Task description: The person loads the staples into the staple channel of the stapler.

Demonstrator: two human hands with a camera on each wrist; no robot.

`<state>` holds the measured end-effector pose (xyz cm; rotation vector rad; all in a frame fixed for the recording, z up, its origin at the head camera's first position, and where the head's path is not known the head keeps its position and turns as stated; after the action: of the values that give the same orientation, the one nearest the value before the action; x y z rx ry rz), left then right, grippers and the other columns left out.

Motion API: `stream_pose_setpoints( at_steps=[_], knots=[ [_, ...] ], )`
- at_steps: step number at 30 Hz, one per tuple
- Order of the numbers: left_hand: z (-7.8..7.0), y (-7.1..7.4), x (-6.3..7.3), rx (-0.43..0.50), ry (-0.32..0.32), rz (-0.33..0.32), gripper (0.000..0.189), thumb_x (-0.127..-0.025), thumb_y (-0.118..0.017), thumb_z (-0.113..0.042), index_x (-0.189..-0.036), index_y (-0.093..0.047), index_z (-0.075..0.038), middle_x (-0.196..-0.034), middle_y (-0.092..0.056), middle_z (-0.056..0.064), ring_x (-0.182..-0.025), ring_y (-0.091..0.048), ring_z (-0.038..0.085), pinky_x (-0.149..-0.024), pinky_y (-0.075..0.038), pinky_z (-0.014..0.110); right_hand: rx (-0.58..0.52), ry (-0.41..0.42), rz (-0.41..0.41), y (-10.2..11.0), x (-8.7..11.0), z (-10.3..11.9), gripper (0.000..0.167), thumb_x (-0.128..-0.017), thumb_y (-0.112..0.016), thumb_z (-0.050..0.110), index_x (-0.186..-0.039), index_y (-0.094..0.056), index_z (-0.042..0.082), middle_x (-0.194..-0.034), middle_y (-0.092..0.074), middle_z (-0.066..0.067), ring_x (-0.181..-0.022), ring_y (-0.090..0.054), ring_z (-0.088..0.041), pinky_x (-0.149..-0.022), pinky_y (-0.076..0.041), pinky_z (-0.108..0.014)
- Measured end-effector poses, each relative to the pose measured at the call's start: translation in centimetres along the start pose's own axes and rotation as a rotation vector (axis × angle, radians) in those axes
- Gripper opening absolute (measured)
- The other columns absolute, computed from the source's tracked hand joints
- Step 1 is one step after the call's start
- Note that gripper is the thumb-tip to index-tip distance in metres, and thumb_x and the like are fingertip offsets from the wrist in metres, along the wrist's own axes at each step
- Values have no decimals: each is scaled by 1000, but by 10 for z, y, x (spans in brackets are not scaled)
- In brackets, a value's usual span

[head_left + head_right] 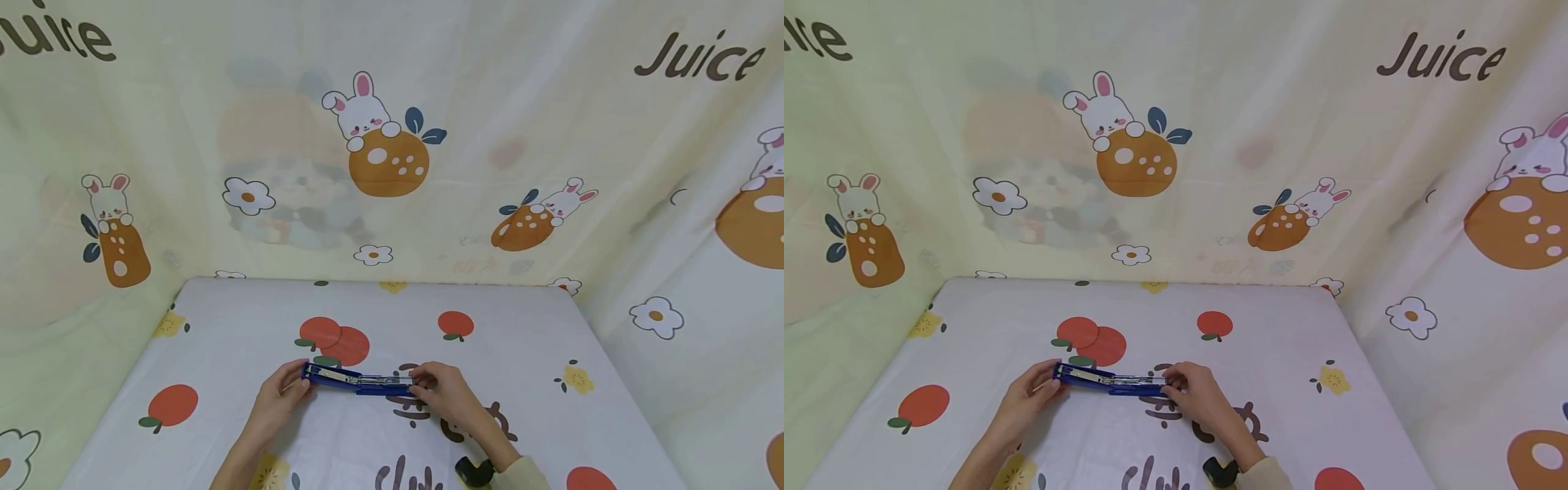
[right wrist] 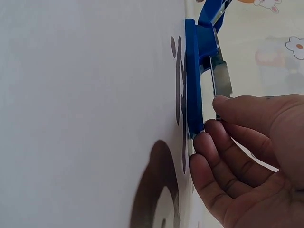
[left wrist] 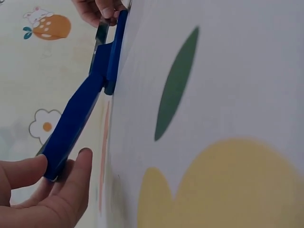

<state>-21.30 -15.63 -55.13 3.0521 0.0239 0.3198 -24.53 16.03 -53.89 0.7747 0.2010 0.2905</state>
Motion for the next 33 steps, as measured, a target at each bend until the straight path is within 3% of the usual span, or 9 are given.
stream_pose_setpoints(
  at_steps=[18, 33],
  knots=[
    [-10, -9, 0, 189, -19, 85, 50, -106, -55, 4, -155, -46, 0, -155, -54, 26, -121, -70, 17, -105, -60, 33, -10, -22, 17, -1, 0, 0, 17, -93, -81, 12, -109, -76, 10, -93, -73, 3, -82, -64, -6, -72, -57, -16],
    [-23, -20, 1, 206, -96, 98, 52, -104, -62, 1, -154, -49, -2, -145, -56, 23, -112, -72, 12, -105, -61, 38, -2, 0, 12, -1, 0, 0, 14, -93, -80, 8, -107, -76, 10, -93, -74, 3, -80, -65, -3, -71, -58, -17]
  ],
)
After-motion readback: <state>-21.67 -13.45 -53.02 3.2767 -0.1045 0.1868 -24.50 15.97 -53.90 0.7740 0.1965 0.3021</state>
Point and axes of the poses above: each hand's wrist, its own x-axis away from the middle knuckle, its own y-axis out of the back of the hand, z = x × y, the point moved 7 cm from there along -x, towards the middle knuckle
